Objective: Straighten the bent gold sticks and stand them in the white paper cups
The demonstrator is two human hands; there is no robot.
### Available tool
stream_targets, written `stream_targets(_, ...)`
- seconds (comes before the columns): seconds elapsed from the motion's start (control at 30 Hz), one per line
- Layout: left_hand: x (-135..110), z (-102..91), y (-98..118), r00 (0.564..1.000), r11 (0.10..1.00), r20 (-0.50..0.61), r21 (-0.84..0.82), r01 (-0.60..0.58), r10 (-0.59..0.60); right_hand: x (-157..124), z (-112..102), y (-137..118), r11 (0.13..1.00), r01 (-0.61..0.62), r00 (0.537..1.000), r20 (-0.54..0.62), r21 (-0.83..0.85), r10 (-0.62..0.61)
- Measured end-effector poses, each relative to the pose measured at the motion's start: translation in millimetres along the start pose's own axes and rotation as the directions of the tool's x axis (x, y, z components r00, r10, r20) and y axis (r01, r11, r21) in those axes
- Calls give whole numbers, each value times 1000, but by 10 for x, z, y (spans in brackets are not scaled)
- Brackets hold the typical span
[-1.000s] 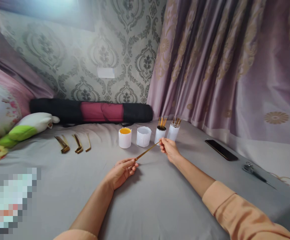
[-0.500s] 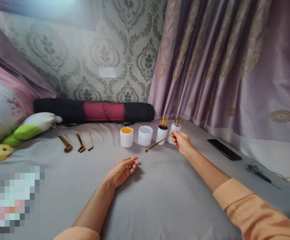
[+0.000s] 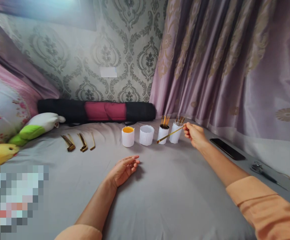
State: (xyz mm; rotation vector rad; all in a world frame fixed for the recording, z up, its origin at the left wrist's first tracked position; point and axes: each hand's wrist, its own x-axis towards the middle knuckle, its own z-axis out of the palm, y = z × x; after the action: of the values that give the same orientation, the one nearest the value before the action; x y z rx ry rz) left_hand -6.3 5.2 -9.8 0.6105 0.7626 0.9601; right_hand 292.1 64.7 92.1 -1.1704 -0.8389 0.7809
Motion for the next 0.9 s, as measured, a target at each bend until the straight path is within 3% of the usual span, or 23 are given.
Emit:
stream_targets(0.4, -9, 29, 19, 1000, 1000, -7, 0, 6, -6, 209, -30, -415, 981, 161, 983, -76, -106, -170)
stream_targets(0.9, -7, 13, 12, 1000, 1000, 7, -1, 3, -3, 497, 71, -542, 890, 355, 907, -127, -286, -402)
